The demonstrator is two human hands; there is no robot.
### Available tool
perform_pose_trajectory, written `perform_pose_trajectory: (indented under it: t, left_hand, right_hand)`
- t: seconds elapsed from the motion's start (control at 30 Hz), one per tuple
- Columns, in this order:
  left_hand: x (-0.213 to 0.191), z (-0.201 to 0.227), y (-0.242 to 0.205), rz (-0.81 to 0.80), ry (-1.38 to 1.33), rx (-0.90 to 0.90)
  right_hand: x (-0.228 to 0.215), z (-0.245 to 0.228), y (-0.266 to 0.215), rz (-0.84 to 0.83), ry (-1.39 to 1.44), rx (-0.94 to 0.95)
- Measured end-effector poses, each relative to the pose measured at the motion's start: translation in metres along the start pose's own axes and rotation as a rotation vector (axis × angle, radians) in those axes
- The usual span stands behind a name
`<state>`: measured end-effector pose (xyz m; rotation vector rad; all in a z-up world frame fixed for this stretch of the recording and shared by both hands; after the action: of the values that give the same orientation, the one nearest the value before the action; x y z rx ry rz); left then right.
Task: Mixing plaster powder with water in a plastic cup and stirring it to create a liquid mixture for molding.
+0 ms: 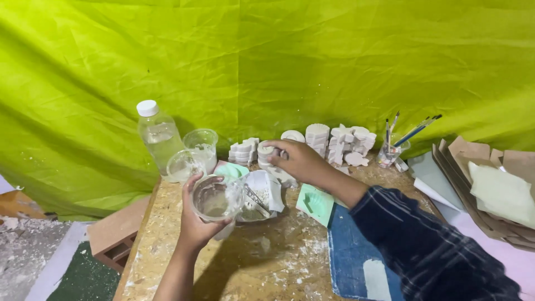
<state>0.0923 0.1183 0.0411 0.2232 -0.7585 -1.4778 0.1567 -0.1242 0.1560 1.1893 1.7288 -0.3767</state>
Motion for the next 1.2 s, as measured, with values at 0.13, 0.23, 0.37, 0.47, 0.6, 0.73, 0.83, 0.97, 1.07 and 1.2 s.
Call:
perform_pose_trajectory:
  t: [0.13,0.23,0.37,0.47,0.6,0.73,0.83,0.97,1.07,1.2]
  left_hand:
    - [-0.002,-0.015,-0.014,0.193,0.317,-0.130]
    - [0.010,-0.041,-0.022,-0.056,0.191,0.017]
    - [0.013,-0.059,-0.027,-0.051,0.163,-0.072]
    - [0.014,-0.060,-0.029,-0.044,0.176,-0.063]
    - [0.021,-0.050,-0.030,-0.079,0.099,-0.007]
    - [0.024,-0.047,-0.028,-0.104,0.102,-0.021]
    - [0.023,-0.048,-0.029,-0.111,0.130,-0.041]
    - [0.022,-0.049,-0.028,-0.109,0.145,-0.020]
    - [0.021,-0.050,-0.029,-0.107,0.145,-0.027]
    - [0.020,-0.053,-0.029,-0.103,0.168,-0.053]
  right_hand:
    - [0.055,-0.033,0.079,-0.220,-0.241,0.034]
    - [0.100,-0.039,0.132,-0.223,-0.343,-0.059]
    - [0.143,-0.029,0.177,-0.213,-0.330,-0.078]
    - [0.151,-0.022,0.191,-0.150,-0.269,-0.095]
    - [0.144,-0.021,0.206,0.069,-0.352,-0.284]
    - [0.150,-0.023,0.217,0.085,-0.507,-0.341]
    - [0.169,-0.013,0.217,-0.023,-0.491,-0.283]
    - [0.168,-0.011,0.211,0.023,-0.403,-0.258]
    - [0.160,-0.012,0.208,0.057,-0.364,-0.247]
    - [0.157,-0.007,0.205,0.074,-0.257,-0.213]
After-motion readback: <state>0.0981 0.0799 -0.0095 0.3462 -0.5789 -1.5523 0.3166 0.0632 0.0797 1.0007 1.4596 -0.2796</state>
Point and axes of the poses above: each hand's wrist, its own y-axis towards the middle knuckle, its own x-axis out of the palm, z = x × y, the point moved 8 cm from there along y, towards the middle knuckle, and after that the axes turned 13 degrees about -y, right-handed, at the moved point
